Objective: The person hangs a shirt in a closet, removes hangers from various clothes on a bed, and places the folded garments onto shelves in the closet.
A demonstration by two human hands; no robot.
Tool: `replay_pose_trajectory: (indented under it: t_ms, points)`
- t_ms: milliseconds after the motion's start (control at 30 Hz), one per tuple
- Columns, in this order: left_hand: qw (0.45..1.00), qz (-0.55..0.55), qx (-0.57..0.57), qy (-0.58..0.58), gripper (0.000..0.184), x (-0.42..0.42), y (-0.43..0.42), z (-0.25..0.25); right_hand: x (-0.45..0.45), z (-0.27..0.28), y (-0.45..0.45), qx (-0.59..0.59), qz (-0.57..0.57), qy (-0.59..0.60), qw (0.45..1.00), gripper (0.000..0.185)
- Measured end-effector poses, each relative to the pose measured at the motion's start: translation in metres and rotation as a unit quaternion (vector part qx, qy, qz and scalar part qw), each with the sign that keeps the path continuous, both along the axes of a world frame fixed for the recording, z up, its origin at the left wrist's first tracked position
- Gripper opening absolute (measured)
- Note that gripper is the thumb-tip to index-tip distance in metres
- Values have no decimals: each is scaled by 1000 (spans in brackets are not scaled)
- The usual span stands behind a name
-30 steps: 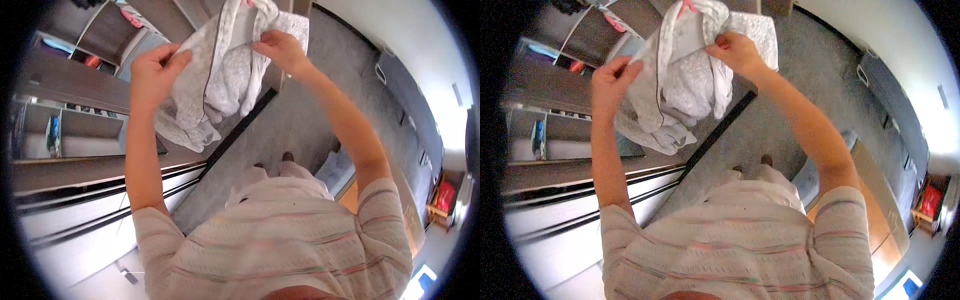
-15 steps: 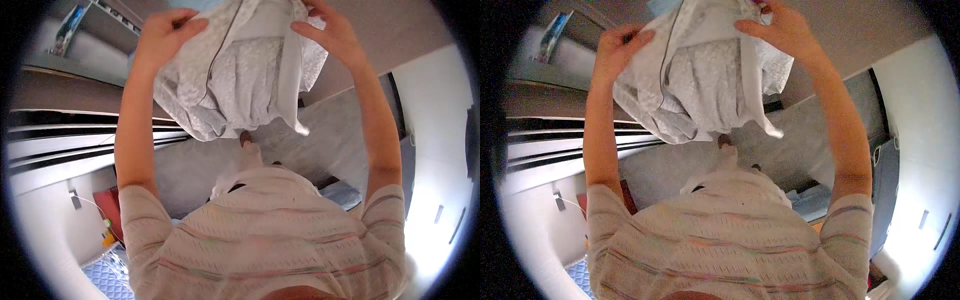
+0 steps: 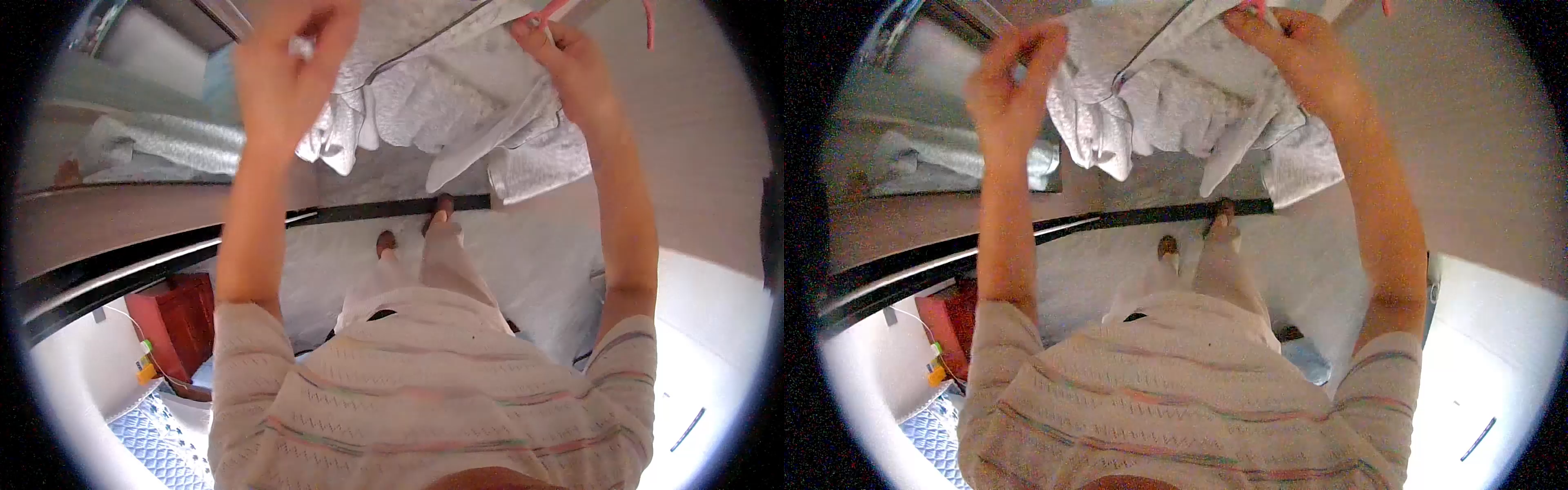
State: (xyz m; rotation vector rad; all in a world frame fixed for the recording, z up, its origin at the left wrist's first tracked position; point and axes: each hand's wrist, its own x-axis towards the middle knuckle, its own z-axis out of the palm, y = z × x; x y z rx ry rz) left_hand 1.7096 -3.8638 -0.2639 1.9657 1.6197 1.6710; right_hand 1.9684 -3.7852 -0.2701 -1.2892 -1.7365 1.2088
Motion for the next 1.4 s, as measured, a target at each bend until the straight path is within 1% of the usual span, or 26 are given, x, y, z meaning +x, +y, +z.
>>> replay_pose_trajectory:
  t_ms: [67,100,133,167,200,233,267,333,367,400,467,500,567,600,700,767,800,900,933,1000,1033,1100,1200,1267,1300,1400]
  points:
    - [982,-85,-129,-108,22,-7,-13,-44,-18,10,7,1,25,11,1000,41]
    - [951,-76,-296,-34,22,-3,-13,-54,-24,11,10,-13,23,21,999,41]
    - [921,-97,-372,-67,30,-7,-5,-85,-33,9,9,-26,25,31,999,40]
    - [938,-61,-329,-91,40,-12,10,-128,-38,7,9,-36,25,44,998,40]
    - [952,-28,-285,-112,50,-15,23,-165,-39,7,10,-22,30,-4,999,39]
    - [941,-34,-302,-148,56,-15,20,-195,-37,-5,0,-9,30,-51,998,39]
    - [930,-35,-313,-192,61,-24,46,-203,-47,1,20,11,37,-104,994,38]
    - [926,-47,-291,-238,68,-32,82,-199,-63,2,19,71,72,-11,995,43]
    - [926,-56,-281,-245,69,-28,81,-199,-62,-12,23,52,76,-6,996,41]
    - [919,-52,-285,-266,65,-35,88,-193,-69,-18,35,26,83,-6,996,40]
    - [899,-48,-307,-309,57,-54,84,-198,-98,-23,28,10,91,70,993,37]
    - [910,-8,-313,-273,55,-64,79,-199,-111,-27,27,-4,91,108,990,36]
    - [920,74,-328,-202,52,-94,72,-198,-144,-50,47,-31,76,128,988,34]
    - [948,102,-275,-126,44,-36,57,-175,-83,-44,28,-29,41,161,986,33]
    - [952,181,-248,-7,32,-39,58,-174,-92,-45,24,-40,42,154,986,32]
    - [969,190,-159,18,27,-57,75,-203,-111,-65,45,-32,48,152,987,31]
    - [975,193,-111,29,24,-62,76,-200,-118,-65,49,-25,49,149,987,31]
    - [965,169,-136,-147,21,-76,79,-186,-142,-57,66,11,26,70,997,32]
    - [956,116,-170,-207,22,-83,84,-190,-150,-62,74,10,27,81,996,33]
    - [920,3,-232,-316,24,-101,98,-197,-165,-72,92,10,23,112,993,34]
    - [883,-32,-252,-394,24,-108,104,-196,-170,-74,97,23,23,85,996,34]
    - [788,-96,-292,-533,25,-117,141,-196,-175,-91,129,46,18,38,998,34]
    - [649,-224,-258,-680,27,-114,182,-174,-185,-143,171,82,-18,-8,996,33]
    - [616,-283,-253,-691,27,-111,191,-139,-192,-168,194,75,-22,-32,996,32]
    - [601,-309,-255,-692,27,-116,198,-123,-201,-162,199,68,-27,-37,997,31]
    - [625,-185,-248,-716,27,-136,227,-134,-219,-148,220,69,-15,22,997,29]
